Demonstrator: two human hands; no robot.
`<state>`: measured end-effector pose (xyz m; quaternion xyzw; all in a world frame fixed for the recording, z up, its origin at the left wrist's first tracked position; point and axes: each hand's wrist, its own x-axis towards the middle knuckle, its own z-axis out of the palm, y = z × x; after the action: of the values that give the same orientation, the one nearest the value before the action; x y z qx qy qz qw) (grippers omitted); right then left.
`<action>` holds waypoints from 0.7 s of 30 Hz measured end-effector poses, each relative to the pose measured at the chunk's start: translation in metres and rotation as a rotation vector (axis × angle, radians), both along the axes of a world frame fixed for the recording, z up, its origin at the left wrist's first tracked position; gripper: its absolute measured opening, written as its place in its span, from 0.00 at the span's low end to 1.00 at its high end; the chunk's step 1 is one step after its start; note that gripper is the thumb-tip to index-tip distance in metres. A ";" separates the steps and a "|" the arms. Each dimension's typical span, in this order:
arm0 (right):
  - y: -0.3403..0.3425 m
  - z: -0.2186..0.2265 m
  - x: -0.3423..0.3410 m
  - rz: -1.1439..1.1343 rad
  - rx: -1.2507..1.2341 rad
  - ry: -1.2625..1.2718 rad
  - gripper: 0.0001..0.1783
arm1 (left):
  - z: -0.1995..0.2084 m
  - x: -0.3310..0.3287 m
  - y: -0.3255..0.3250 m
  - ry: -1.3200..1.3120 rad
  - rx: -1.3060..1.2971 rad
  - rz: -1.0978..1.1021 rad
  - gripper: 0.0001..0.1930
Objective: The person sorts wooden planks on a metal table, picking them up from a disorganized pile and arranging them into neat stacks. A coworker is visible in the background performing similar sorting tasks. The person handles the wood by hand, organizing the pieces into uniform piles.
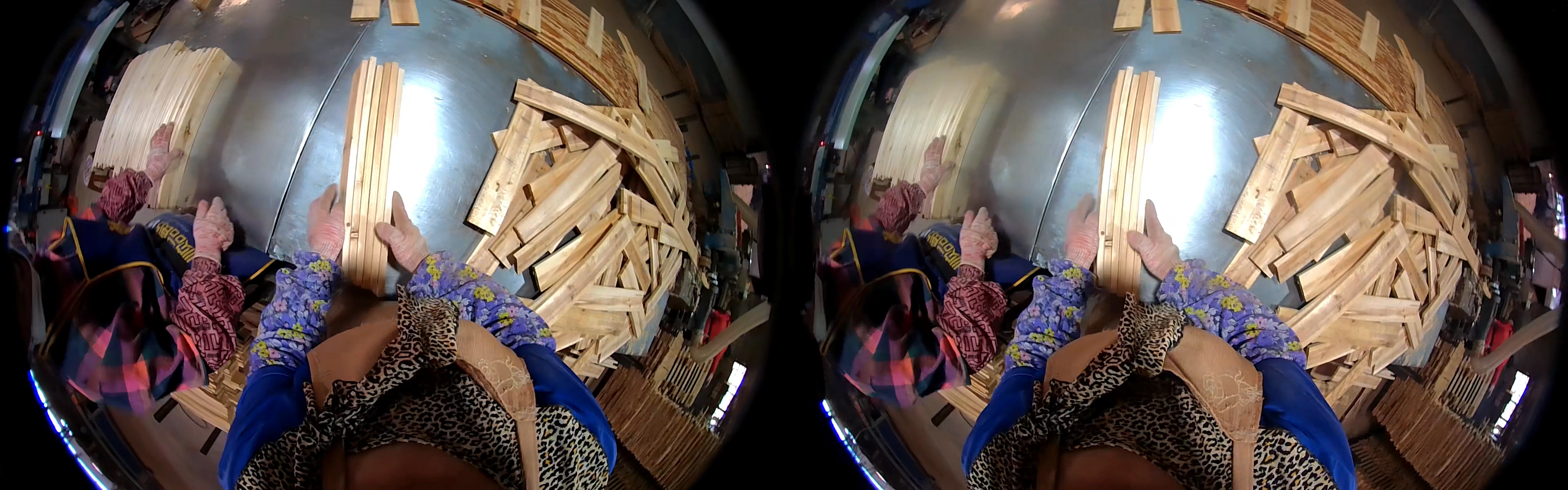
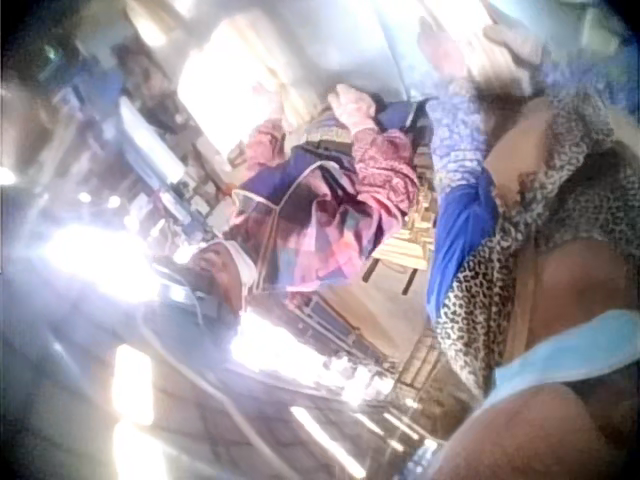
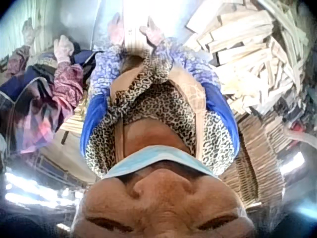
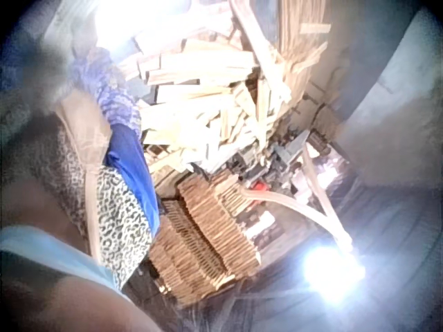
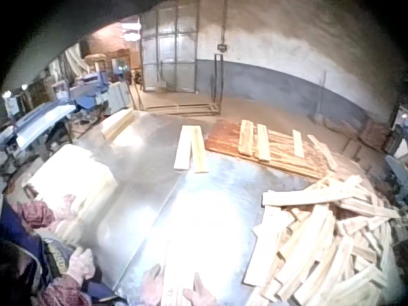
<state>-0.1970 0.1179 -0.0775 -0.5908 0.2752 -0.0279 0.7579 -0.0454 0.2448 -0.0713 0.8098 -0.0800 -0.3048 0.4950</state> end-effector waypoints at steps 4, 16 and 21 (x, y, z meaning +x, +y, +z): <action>-0.016 -0.023 -0.003 0.143 -0.180 0.120 0.51 | 0.032 0.003 0.000 -0.040 0.119 -0.195 0.48; -0.208 0.021 -0.040 -0.049 -1.211 1.020 0.48 | 0.044 -0.031 -0.037 -0.521 0.731 -0.432 0.54; -0.216 0.027 -0.064 -0.379 -0.846 0.784 0.44 | 0.045 0.005 -0.018 -0.559 0.780 -0.510 0.54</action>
<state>-0.2613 -0.0980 -0.0508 -0.7477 0.5993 -0.0499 0.2816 -0.0405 0.2270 -0.0261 0.9385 -0.2835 -0.1953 0.0279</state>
